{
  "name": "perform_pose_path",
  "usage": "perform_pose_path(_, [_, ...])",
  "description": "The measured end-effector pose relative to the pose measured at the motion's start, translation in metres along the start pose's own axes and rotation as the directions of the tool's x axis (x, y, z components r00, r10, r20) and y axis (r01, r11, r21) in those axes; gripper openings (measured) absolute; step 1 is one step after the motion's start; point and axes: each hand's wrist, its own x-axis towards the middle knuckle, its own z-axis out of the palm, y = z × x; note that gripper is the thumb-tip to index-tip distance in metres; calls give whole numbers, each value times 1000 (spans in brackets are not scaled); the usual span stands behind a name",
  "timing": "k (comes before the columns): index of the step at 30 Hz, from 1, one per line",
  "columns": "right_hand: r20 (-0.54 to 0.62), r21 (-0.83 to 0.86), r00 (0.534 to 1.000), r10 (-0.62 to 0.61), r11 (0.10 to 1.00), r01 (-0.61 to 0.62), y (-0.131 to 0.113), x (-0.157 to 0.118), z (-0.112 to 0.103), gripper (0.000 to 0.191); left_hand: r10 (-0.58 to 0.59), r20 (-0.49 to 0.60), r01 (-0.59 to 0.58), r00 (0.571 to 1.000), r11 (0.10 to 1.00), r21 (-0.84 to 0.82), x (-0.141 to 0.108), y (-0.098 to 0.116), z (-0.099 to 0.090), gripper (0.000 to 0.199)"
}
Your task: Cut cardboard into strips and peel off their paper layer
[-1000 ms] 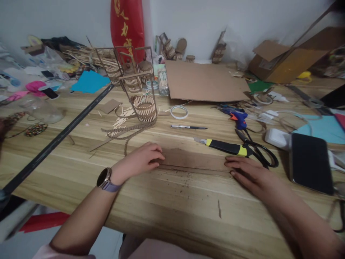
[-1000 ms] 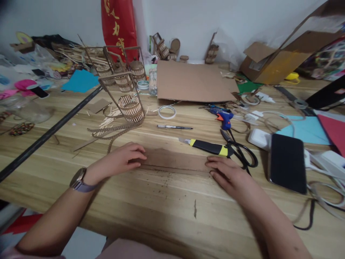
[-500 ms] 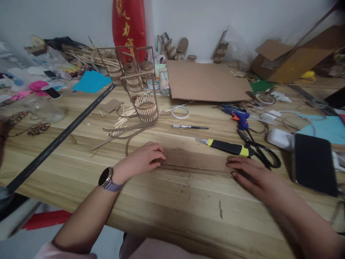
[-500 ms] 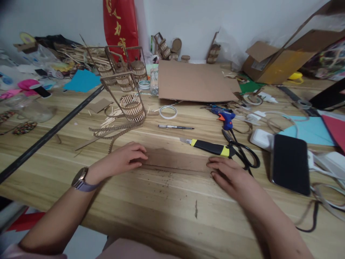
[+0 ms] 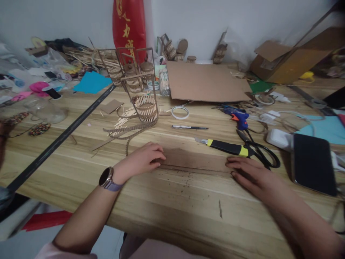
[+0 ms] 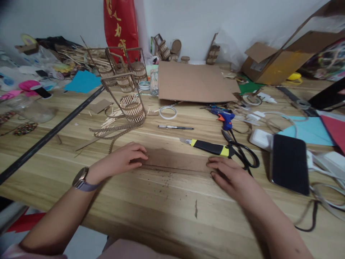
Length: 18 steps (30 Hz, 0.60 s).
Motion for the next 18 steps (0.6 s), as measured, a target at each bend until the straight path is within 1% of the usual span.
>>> perform_pose_path(2, [18, 11, 1000, 25, 1000, -25, 0, 0, 0, 22, -1, -1, 1, 1000, 1000, -1, 0, 0, 0, 22])
perform_pose_path(4, [6, 14, 999, 40, 999, -40, -1, 0, 0, 22, 2, -1, -2, 1000, 1000, 1, 0, 0, -1, 21])
perform_pose_path(7, [-3, 16, 999, 36, 999, -36, -1, 0, 0, 22, 6, -1, -6, 1000, 1000, -2, 0, 1, -1, 21])
perform_pose_path(11, [42, 17, 998, 42, 999, -43, -1, 1, -3, 22, 7, -10, -7, 1000, 1000, -9, 0, 0, -1, 21])
perform_pose_path(18, [27, 2, 999, 25, 1000, -25, -3, 1, -4, 22, 8, 1, -8, 1000, 1000, -1, 0, -1, -1, 21])
